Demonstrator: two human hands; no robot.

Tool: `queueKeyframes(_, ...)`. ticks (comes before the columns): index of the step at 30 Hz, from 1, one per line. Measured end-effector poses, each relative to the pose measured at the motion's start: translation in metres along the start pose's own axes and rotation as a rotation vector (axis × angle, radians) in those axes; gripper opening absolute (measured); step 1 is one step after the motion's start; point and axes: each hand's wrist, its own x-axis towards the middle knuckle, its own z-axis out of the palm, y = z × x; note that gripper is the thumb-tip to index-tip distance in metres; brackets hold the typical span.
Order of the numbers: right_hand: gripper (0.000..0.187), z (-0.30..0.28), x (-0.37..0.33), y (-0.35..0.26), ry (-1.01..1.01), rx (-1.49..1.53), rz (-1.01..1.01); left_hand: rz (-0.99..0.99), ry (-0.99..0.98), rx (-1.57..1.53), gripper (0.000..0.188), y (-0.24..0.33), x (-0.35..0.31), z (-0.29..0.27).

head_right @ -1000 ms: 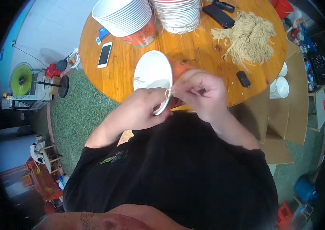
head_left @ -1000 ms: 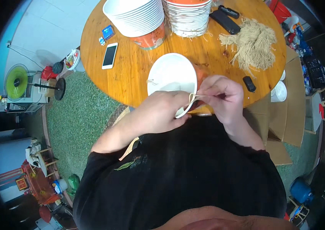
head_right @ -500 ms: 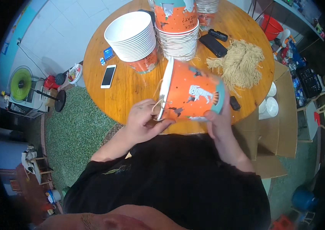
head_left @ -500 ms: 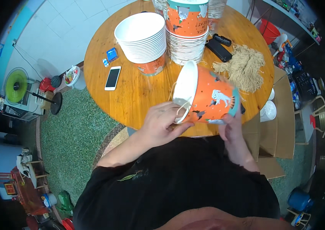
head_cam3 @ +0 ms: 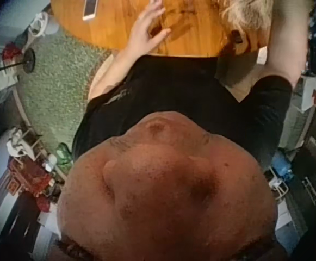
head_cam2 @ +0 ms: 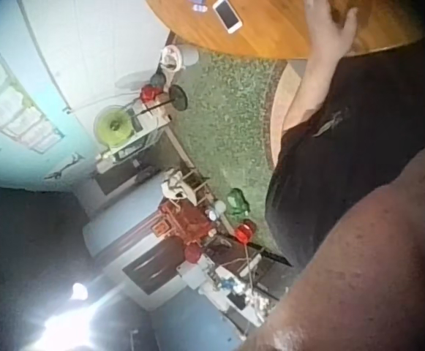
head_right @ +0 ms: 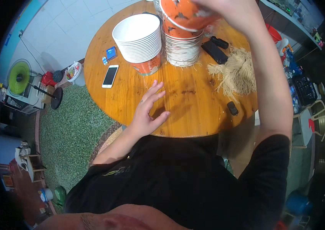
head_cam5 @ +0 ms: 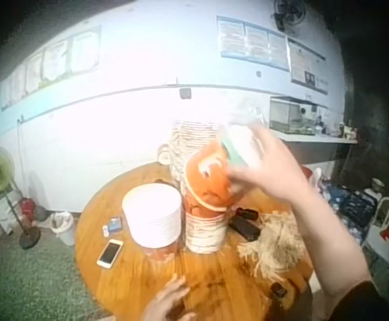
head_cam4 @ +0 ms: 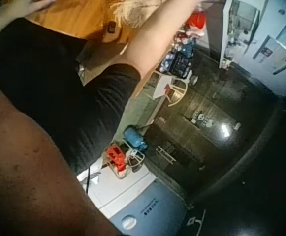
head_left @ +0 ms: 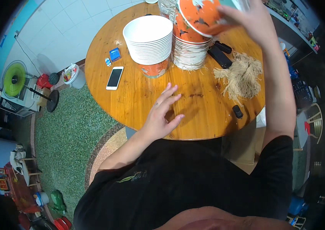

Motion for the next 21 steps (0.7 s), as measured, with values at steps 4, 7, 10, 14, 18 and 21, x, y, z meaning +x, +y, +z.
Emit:
queueKeyframes(4,0.072,0.027,0.070,-0.015,0.117,-0.669,-0.106,-0.065,0.039,0.060,0.052,-0.017,-0.016,0.001)
queueKeyframes(7,0.102,0.036,0.105,0.027,0.013,-0.776,-0.196,-0.099,0.079,0.114,0.044,-0.023,-0.020,0.002)
queueKeyframes(10,0.097,0.069,0.104,0.027,-0.055,-0.770,0.037,-0.117,0.196,0.265,0.040,-0.034,-0.031,-0.012)
queueKeyframes(14,0.090,0.075,0.084,0.039,0.102,-0.727,-0.085,-0.129,0.454,0.550,0.032,-0.092,-0.031,-0.063)
queueKeyframes(18,0.086,0.080,0.077,0.030,0.069,-0.666,-0.091,-0.439,0.451,0.940,0.056,-0.151,-0.017,-0.128)
queueKeyframes(21,0.084,0.078,0.086,0.007,-0.052,-0.722,-0.035,-0.641,0.319,1.074,0.070,-0.187,-0.016,-0.153)
